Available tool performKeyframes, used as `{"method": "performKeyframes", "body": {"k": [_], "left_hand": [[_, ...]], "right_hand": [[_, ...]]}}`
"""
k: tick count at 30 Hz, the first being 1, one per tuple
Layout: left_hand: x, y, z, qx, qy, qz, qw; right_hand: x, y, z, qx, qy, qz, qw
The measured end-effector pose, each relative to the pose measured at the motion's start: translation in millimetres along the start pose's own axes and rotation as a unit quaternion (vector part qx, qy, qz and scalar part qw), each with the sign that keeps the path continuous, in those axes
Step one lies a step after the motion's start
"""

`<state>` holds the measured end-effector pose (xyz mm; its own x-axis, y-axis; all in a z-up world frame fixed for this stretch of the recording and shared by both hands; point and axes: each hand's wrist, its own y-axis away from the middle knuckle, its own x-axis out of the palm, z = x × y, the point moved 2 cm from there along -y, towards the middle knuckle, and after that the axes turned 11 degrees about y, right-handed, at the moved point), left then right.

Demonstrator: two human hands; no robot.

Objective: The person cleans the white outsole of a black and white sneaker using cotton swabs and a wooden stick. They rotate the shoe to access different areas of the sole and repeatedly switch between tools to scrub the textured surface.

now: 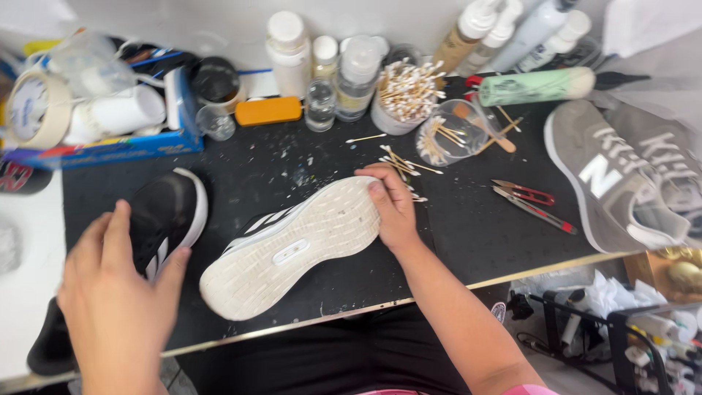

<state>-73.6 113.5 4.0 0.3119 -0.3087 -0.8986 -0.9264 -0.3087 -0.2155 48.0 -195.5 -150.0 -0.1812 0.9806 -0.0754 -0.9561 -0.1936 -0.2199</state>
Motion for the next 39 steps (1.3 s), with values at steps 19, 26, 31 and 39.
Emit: {"method": "performKeyframes", "body": {"k": [19,26,31,39], "left_hand": [[56.7,-14.5,-106.6,0.222,0.063,0.158,0.96],[61.0,-16.0,-120.5,0.243,0.09,0.144,0.955],[61.7,-14.7,-121.2,0.249,0.095,0.138,0.954],[64.4,-23.8,-111.5,0.243,0.098,0.163,0.951]], "right_hand": [[-167.5,10.9,60.3,-0.024,0.5,-0.227,0.835],[-238.5,-60.2,25.7,-0.038,0.617,-0.126,0.776],[-250.8,-69.2,-4.1,-0.006,0.604,-0.102,0.79],[-240.6,-34.5,41.7,-0.112,0.614,-0.179,0.76]]}}
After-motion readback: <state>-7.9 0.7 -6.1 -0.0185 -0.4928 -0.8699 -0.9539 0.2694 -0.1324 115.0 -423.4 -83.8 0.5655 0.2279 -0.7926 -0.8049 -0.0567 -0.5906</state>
